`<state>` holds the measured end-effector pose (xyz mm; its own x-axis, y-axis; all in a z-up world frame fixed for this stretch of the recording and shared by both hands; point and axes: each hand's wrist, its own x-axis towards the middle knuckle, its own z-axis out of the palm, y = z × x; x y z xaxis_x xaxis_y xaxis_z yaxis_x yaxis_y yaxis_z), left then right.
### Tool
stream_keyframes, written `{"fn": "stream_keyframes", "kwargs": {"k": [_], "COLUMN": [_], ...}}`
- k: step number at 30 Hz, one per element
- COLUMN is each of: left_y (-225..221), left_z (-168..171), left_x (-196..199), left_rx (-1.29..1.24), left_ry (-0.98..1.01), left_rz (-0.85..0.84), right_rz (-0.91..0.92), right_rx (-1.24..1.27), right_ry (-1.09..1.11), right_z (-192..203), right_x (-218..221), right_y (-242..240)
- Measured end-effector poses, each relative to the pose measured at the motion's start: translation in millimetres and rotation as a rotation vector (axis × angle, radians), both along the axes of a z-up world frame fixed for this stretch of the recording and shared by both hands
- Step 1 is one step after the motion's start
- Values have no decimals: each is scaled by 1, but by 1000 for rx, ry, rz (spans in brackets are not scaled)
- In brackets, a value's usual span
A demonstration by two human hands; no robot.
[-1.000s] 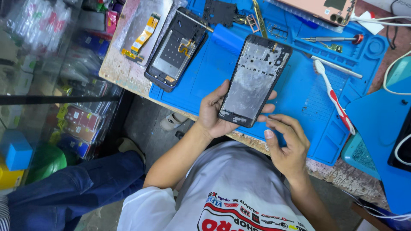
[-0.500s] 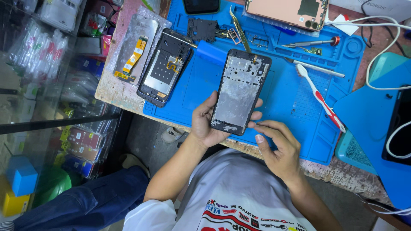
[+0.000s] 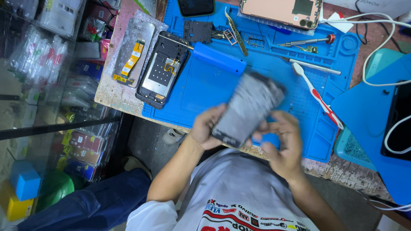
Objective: The person cleans the internal components of a disassembled mobile phone chassis with a toothbrush. They then handle a different mobile phone to look at a messaging app before returning to the chassis and peeling back a yellow ribbon cable.
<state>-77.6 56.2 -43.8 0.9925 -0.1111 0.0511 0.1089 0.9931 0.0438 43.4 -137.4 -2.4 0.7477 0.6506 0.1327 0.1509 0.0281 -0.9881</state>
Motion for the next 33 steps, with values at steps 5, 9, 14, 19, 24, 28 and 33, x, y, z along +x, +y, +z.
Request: {"fn": "stream_keyframes", "kwargs": {"k": [5,9,14,19,24,28,33], "left_y": [-39,-54,-60,-48,-56,-57,-32], "left_z": [-3,-2,-3,-8,-1,-1,16], "left_x": [-1,5,16,23,20,13,-9], "left_rx": [244,259,-33,-111,-44,-119,98], "left_ry": [-42,9,-43,12,17,-24,-18], "left_rz": [-265,-291,-253,-218,-165,-168,-18], "right_rz": [-58,-127,-149,-26,20,91,130], "right_rx": [38,29,-82,-69,24,-27,-125], "right_ry": [88,226,89,138,222,189,-175], "right_z": [-17,-26,-19,-6,-3,3,14], "right_x": [22,23,34,33,31,29,41], "right_y": [-41,-59,-30,-21,-14,-18,-30]}}
